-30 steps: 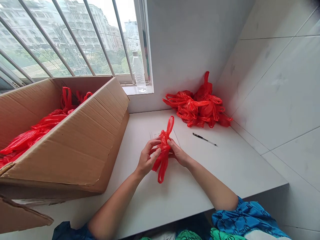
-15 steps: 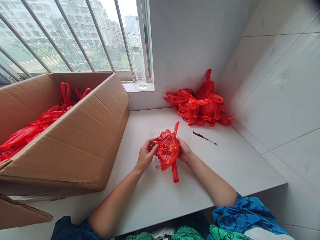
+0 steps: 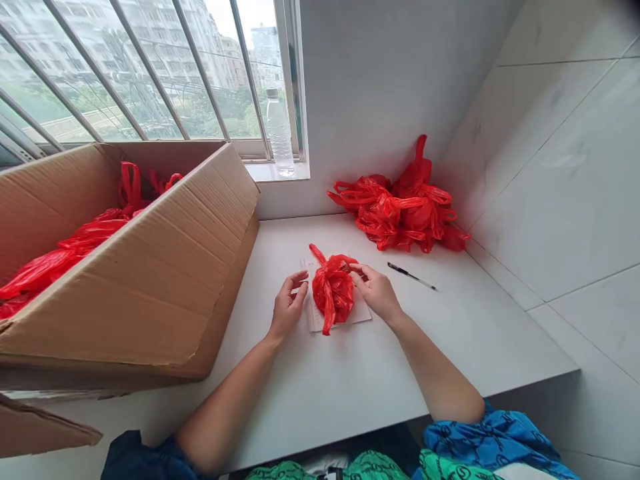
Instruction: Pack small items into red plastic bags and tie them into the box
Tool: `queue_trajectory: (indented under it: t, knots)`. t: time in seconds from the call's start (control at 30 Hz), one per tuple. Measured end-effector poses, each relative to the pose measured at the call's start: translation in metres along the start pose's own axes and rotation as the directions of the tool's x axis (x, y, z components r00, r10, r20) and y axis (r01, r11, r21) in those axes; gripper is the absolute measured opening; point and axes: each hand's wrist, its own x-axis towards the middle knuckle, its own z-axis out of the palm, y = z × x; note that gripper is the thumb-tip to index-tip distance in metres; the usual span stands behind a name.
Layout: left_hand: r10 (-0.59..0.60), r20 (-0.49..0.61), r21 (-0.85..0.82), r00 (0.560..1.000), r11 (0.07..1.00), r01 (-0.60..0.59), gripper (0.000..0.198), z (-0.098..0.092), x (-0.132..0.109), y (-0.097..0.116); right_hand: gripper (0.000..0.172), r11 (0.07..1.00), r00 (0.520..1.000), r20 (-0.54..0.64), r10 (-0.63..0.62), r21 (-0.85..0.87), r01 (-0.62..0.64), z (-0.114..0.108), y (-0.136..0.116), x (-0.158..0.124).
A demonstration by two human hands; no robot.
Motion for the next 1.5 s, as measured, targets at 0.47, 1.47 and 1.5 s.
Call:
queue_trajectory:
  t: [0.47,1.47,1.5]
  knots:
    - [0.268,0.191,0.478,0.944,0.814,-0.328,0.036,0.024,0.006,0.013,0.035,0.876,0.999,0.033,-0.030,-0.481,0.042,-0.005,0.023,0.006]
    - [-0.107,0.259,0.756,0.960,0.641,-0.132,0.038,0.052,0.008,0.044,0.030,0.952,0.998,0.050,0.043,-0.306,-0.025,-0.007,0.050,0.016]
    - [-0.092,0.267,0.747,0.959,0.649,-0.145,0.031,0.049,0.002,0.048,0.032,0.954,0.997,0.072,0.040,-0.300,-0.017,-0.006,0.053,0.014]
